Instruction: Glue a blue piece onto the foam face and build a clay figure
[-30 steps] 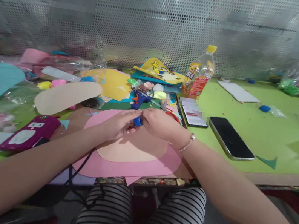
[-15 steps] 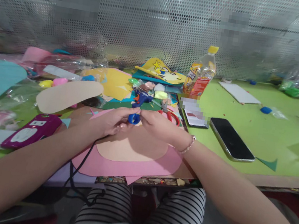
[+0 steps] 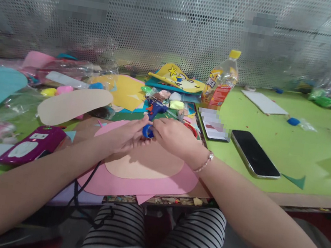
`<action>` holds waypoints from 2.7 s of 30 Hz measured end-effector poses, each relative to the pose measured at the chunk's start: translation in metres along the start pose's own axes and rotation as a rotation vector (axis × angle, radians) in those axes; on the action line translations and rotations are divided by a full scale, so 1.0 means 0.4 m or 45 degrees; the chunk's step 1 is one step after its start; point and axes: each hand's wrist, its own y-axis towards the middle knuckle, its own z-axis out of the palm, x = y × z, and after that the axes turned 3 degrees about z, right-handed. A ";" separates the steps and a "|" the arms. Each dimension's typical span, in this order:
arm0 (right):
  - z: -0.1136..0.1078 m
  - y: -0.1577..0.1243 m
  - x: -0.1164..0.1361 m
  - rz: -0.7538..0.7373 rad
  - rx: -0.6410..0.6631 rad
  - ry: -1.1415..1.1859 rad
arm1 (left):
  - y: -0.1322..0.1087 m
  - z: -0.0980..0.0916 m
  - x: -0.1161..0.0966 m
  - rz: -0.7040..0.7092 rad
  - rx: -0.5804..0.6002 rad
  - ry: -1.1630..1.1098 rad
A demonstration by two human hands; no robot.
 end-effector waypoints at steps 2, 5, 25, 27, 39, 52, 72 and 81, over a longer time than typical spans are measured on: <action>0.001 0.001 0.000 0.050 0.046 -0.041 | 0.003 -0.001 0.007 0.105 -0.023 0.054; 0.003 0.000 -0.004 0.105 0.150 0.065 | 0.008 -0.006 0.014 0.145 -0.031 0.139; -0.011 -0.003 -0.065 0.094 0.478 1.163 | -0.016 0.009 -0.021 -0.163 0.103 0.144; -0.013 -0.001 -0.062 0.039 0.392 0.964 | -0.013 0.010 -0.021 -0.124 0.065 0.193; -0.041 -0.020 -0.083 -0.081 0.780 1.432 | -0.034 0.009 -0.043 -0.483 0.107 0.156; -0.022 -0.006 -0.062 0.193 0.356 1.114 | -0.019 -0.008 -0.026 -0.172 0.099 -0.065; 0.000 -0.002 -0.010 0.099 0.162 0.884 | -0.023 -0.003 -0.033 -0.167 0.027 -0.062; -0.031 -0.017 -0.017 0.045 0.446 1.435 | -0.039 -0.014 -0.051 -0.329 0.267 0.062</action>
